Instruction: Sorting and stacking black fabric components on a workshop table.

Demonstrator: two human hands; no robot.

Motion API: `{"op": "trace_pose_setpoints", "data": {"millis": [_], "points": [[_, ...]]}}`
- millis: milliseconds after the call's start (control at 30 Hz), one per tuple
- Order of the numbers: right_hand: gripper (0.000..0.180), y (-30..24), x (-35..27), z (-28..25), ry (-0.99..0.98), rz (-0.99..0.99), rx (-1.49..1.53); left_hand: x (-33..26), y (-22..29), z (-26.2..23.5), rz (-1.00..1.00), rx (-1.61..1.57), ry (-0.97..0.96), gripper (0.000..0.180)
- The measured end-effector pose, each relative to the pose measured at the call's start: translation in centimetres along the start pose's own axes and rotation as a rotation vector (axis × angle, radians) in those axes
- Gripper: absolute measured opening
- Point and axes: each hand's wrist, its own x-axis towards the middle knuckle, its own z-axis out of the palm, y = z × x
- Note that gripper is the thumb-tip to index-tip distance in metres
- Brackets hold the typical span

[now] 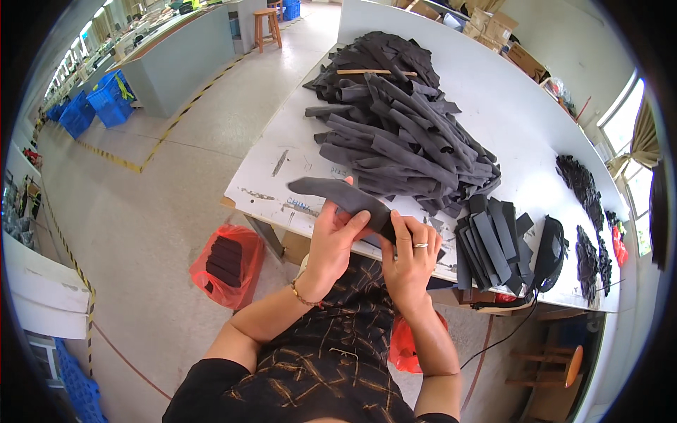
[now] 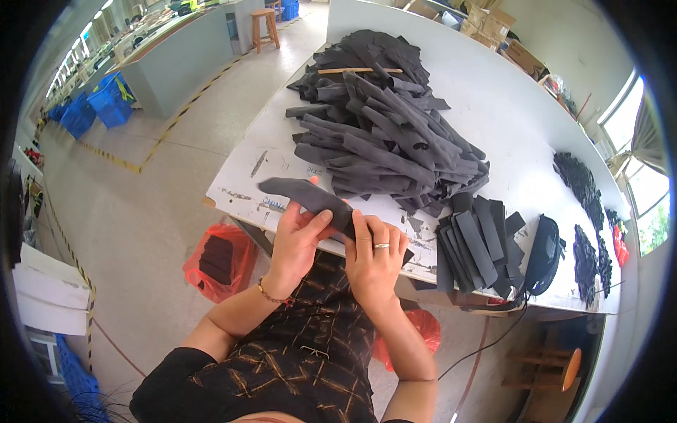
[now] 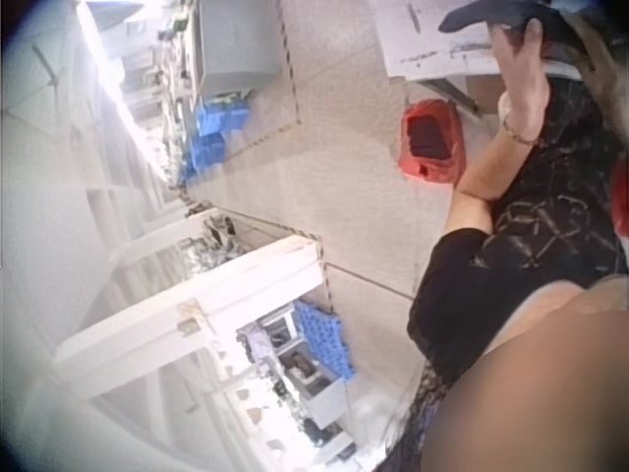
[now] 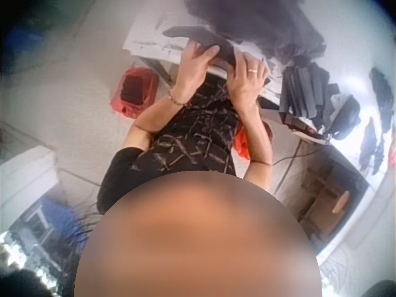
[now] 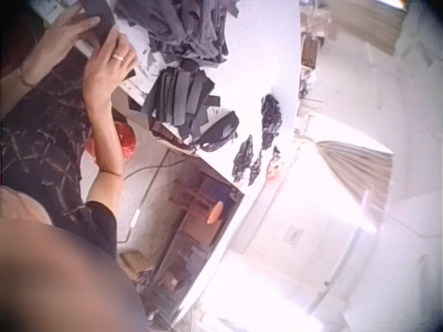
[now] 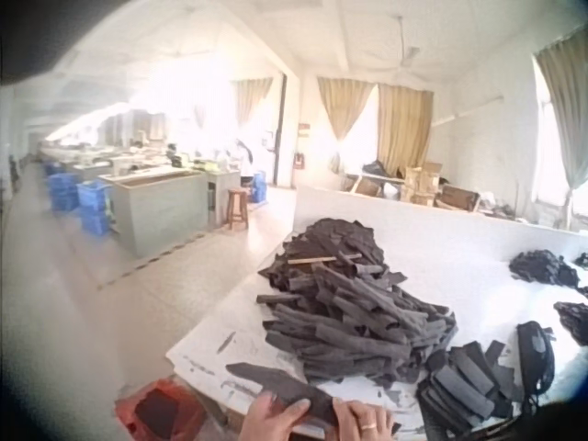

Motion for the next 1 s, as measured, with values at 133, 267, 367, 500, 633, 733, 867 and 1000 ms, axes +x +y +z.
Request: {"op": "trace_pose_setpoints", "data": {"millis": [133,267,367,500,633,733,867,1000], "points": [[0.055,-1.3,0.2,0.1,-0.083,0.167,0.292,0.4,0.0,0.2,-0.011,-0.098,-0.161,0.047],[0.047,-0.3,-1.8,-0.3,-0.254,0.184,0.252,1.6,0.3,-0.8,0.058,-0.123,-0.298,0.026],[0.043,0.0,-1.4,-0.3,-0.247,0.163,0.327,1.1,-1.6,-0.7,0.029,-0.131,-0.287,0.025],[0.037,-1.1,0.5,0.1,-0.242,0.140,0.383,0.5,-1.5,-0.4,-0.054,-0.196,-0.222,0.028],[0.032,0.3,-0.4,0.4,-0.316,0.116,0.379,1.0,-0.7,-1.0,-0.074,-0.254,-0.185,0.029],[0.027,0.1,0.2,0.9,-0.273,0.054,0.407,0.6,-2.0,-0.6,-0.100,-0.246,-0.210,0.029],[0.020,0.8,-0.2,0.7,-0.272,0.039,0.426,0.6,-0.2,-0.6,-0.165,-0.277,-0.133,0.033],[0.018,0.6,0.5,0.1,-0.224,-0.017,0.445,1.3,0.7,-1.1,0.060,-0.269,-0.150,0.034]]}}
